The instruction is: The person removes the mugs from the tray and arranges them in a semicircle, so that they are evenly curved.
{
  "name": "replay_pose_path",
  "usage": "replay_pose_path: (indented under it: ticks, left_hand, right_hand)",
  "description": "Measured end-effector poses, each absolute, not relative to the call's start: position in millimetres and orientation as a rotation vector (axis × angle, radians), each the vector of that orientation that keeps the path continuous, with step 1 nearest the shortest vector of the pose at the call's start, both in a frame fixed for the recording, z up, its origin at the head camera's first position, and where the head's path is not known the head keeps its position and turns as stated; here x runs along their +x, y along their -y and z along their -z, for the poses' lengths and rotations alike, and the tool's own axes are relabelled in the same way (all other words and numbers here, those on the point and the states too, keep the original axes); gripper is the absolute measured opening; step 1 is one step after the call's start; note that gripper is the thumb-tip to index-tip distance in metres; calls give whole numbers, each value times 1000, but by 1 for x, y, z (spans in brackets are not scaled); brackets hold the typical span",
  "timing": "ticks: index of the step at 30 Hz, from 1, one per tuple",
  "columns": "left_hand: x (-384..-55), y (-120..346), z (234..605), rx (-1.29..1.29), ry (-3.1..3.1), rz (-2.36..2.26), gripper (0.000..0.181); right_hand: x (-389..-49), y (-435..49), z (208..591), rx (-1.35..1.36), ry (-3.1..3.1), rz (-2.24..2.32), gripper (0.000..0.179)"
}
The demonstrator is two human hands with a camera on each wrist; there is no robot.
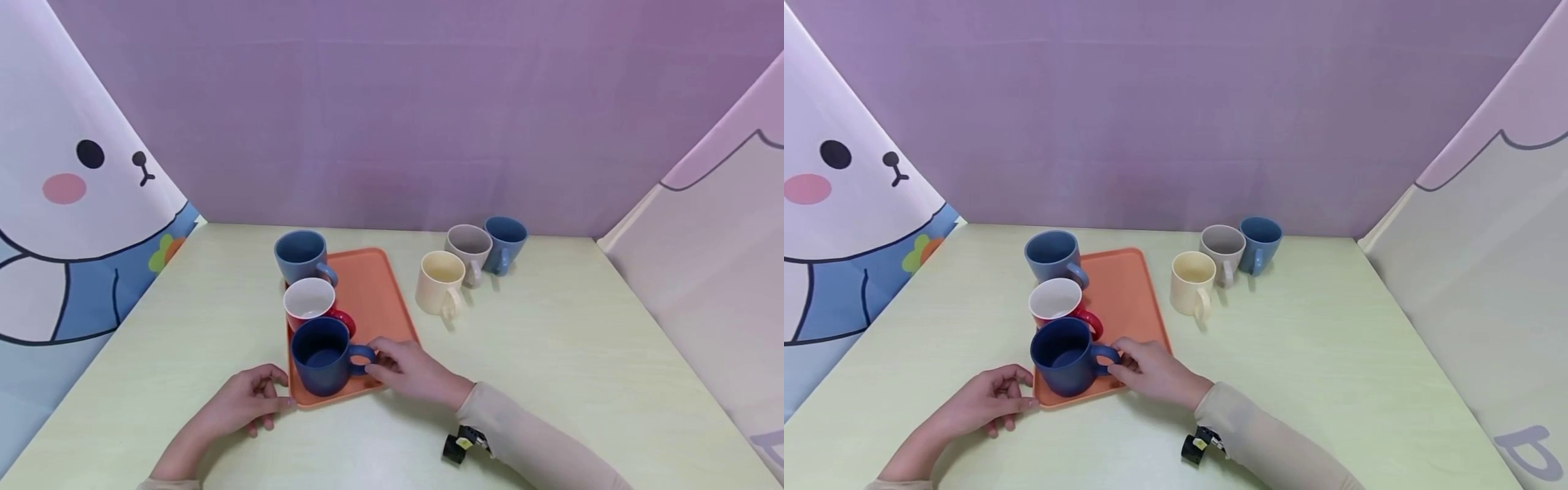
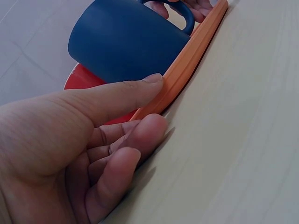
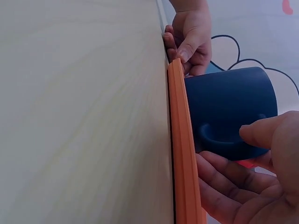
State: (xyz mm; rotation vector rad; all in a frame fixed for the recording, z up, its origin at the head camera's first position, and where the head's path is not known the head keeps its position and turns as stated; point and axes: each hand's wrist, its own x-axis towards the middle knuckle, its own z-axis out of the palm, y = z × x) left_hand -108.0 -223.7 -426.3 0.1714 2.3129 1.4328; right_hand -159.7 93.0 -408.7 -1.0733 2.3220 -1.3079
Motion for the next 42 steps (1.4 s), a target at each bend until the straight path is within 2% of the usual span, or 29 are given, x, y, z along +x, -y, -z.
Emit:
replay_pose_path:
  ticks: [12,23,33,42]
  left_hand:
    - [-109,225,430,183,-2310,-1444,43]
    - [-109,225,430,170,-2318,-1433,43]
    - [-109,225,431,181,-2322,-1442,42]
    - [-108,225,430,184,-2317,-1452,41]
  right_hand:
    - [-164,-94,415,-1023,-2225,1409,14]
    - [-167,-96,412,-932,-2077,1513,19]
    - [-164,-104,403,-848,-2066,1595,18]
    - [-159,-118,387,-883,-2039,1661,17]
